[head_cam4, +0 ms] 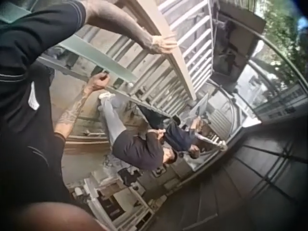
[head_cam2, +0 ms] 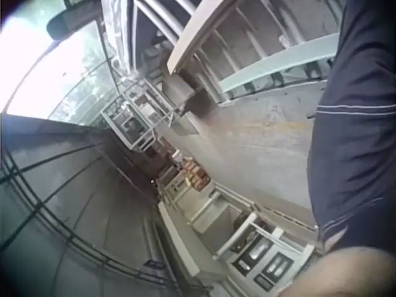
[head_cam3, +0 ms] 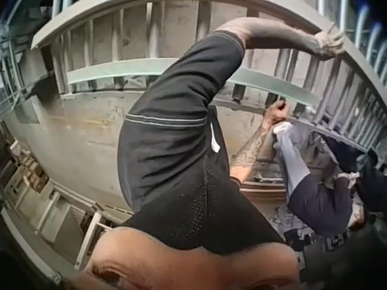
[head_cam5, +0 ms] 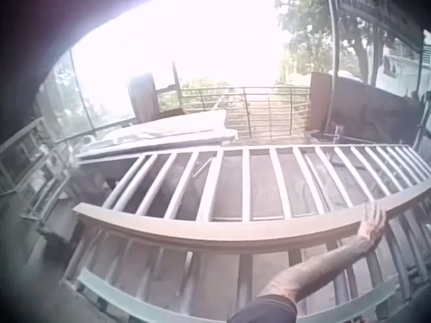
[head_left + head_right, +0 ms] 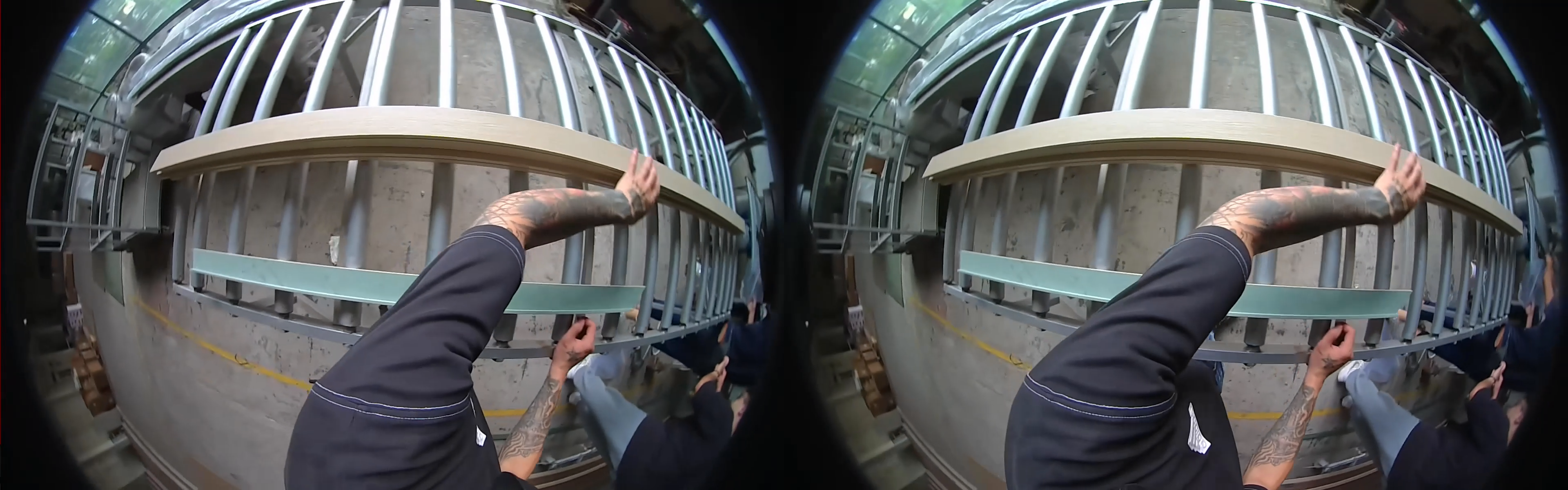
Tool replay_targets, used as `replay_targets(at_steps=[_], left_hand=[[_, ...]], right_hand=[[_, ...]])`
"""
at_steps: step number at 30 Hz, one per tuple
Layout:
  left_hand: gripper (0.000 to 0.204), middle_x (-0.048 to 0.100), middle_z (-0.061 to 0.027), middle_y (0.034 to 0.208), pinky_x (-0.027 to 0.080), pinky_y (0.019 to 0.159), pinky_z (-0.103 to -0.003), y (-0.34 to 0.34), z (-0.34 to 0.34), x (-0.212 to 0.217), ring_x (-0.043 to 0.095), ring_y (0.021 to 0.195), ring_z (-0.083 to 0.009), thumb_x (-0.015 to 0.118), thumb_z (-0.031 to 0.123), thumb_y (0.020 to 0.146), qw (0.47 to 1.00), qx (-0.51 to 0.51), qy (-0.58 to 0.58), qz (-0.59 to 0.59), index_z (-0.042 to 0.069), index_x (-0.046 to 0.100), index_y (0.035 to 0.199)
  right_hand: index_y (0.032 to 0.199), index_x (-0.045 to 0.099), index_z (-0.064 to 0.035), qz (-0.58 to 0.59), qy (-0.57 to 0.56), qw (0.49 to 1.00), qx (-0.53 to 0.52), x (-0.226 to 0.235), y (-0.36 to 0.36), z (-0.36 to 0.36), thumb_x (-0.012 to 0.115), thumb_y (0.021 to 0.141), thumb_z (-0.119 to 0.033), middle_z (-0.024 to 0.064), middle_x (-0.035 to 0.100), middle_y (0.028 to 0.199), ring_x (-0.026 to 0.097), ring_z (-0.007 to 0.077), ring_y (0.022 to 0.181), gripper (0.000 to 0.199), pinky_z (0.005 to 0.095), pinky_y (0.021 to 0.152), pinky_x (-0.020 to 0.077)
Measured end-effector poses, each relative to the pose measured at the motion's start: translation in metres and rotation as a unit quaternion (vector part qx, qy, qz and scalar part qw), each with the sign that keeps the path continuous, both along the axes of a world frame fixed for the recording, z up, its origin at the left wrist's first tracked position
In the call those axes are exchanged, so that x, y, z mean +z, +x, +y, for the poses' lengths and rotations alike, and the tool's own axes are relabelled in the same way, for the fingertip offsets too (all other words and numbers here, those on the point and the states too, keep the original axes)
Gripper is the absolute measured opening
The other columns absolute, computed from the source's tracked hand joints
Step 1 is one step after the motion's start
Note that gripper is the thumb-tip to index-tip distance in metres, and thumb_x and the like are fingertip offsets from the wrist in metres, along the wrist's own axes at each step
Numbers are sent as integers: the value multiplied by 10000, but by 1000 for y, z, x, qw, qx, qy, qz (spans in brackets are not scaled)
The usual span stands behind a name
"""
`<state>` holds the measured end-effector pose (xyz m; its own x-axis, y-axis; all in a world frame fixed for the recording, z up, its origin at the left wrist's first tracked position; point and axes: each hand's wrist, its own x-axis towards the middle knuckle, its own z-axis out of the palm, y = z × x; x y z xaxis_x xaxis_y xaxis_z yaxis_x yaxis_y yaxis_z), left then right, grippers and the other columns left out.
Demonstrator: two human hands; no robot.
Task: The person picks up, carries, and places wooden boards onto a roller rack, and then cleans one of the boards using a spray and cloth.
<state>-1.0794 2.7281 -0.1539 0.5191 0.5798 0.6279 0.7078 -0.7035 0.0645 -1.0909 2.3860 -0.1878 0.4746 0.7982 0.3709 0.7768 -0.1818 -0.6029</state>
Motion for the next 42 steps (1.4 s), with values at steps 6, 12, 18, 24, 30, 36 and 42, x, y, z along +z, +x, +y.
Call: replay_targets(at_steps=[6,12,18,24,30,36,42], left_hand=[[567,552,-173,1244,389,959,-616,-131,-110,42,458,1255,-351,754,495,723,935,-254,-201,144,98,682,1121],[569,582,-185,1215,503,920,-458,-334,-201,70,590,1132,-356,745,437,801,880,-329,-308,149,72,593,1210],[293,652,-175,1210,470,1000,-369,-512,-410,102,613,1170,-270,590,65,954,822,-19,-474,-315,-12,575,1236],[464,636,-185,1173,534,789,-415,-710,-726,-21,622,996,-253,594,316,951,684,462,-352,-442,22,537,1305],[328,641,-163,1059,520,717,-376,-663,-742,-13,622,850,-255,579,228,946,523,521,-365,-567,17,584,1198],[272,672,-119,981,503,708,-253,-844,-751,-66,631,840,-140,474,175,1043,831,290,-344,-328,-2,587,1215],[294,632,-63,720,462,613,-246,-959,-803,-45,627,713,-141,442,178,1054,759,360,-410,-356,-3,577,1242]], right_hand=[[943,609,6,-61,-38,997,-7,-16,25,-10,555,936,-166,190,618,777,572,380,696,180,418,656,465],[979,669,-3,-35,66,997,33,-36,43,-6,568,930,-163,159,688,842,636,288,725,195,387,692,511],[745,566,-85,-109,146,983,20,-66,53,-11,597,886,-245,130,530,694,507,314,614,215,434,557,411],[1026,548,-51,-49,271,956,-104,-50,-48,-62,620,852,-67,159,531,1097,526,345,1062,190,441,920,441],[1126,534,-25,177,0,903,-391,-228,-155,-268,618,899,-207,226,520,1151,505,376,1074,303,476,906,443],[1118,623,-79,174,-371,909,83,-229,-353,-452,634,842,-444,216,597,1171,563,387,1130,458,455,967,462],[877,718,-57,117,-467,869,113,-309,-478,-464,559,864,-400,182,703,930,671,321,920,379,419,812,517]])
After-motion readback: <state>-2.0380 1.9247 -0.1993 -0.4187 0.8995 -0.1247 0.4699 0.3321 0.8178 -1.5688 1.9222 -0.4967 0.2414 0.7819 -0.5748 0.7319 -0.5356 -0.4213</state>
